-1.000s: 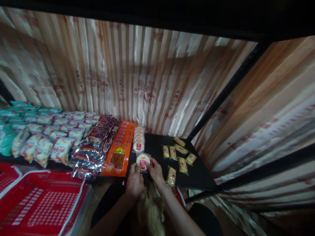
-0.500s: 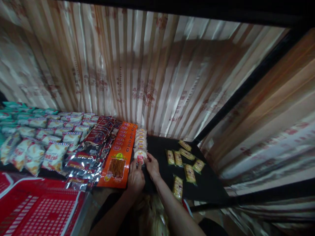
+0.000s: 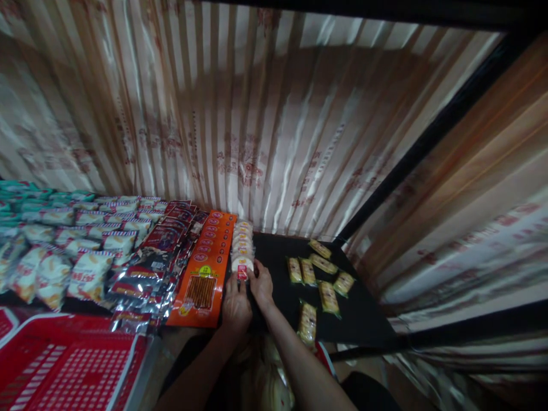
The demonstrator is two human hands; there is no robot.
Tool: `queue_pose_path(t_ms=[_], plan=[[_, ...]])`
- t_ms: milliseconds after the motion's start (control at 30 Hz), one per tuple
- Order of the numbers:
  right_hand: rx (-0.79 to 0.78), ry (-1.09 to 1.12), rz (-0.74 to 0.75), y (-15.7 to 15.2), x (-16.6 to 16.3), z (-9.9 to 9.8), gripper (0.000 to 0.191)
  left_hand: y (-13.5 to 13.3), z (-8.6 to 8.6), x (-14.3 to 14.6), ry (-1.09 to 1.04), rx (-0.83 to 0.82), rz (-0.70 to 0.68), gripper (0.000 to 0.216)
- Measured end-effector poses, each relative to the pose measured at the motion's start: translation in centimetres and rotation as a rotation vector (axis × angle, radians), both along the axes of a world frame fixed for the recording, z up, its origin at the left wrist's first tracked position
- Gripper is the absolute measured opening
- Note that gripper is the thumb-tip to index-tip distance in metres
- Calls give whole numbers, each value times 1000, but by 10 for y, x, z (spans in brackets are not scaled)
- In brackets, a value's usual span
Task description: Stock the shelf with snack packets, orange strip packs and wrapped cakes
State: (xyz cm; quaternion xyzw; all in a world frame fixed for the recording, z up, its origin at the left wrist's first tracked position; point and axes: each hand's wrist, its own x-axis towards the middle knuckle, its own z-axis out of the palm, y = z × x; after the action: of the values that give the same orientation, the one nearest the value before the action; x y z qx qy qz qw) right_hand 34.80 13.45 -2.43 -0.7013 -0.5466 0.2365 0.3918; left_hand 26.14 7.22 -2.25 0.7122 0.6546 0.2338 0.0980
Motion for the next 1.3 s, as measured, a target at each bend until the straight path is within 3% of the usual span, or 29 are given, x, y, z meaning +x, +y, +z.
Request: queue_pose_path(t_ms=[133, 233, 333, 467, 567, 700, 800, 900, 1133, 1300], plan=[[26, -6, -25, -16, 0, 10, 51, -6, 9, -1, -42, 4, -1, 52], [113, -7, 5, -46, 2, 15, 46, -20, 15, -2, -90, 7, -25, 45], [203, 76, 43, -87, 6, 17, 39, -49, 13, -4, -210, 62, -112, 37], [199, 249, 49, -151, 15, 14, 34, -106, -3, -3, -364, 27, -358, 34], [64, 232, 10, -195, 29, -3, 33, -142, -14, 3, -349, -157, -414, 36], [-56, 17, -53, -233, 55, -50, 39, -164, -15, 16, -132, -461, -319, 38], [-171, -42, -71, -244, 68, -82, 46, -168, -13, 28, 51, -492, -292, 36], [-260, -18, -108, -246, 73, -97, 43, -169, -20, 40, 136, -451, -279, 37], [-285, 157, -89, -240, 82, -89, 34, -173, -51, 53, 97, -303, -272, 40], [-235, 172, -57, -243, 85, -85, 27, -170, -48, 56, 108, -237, -258, 37]])
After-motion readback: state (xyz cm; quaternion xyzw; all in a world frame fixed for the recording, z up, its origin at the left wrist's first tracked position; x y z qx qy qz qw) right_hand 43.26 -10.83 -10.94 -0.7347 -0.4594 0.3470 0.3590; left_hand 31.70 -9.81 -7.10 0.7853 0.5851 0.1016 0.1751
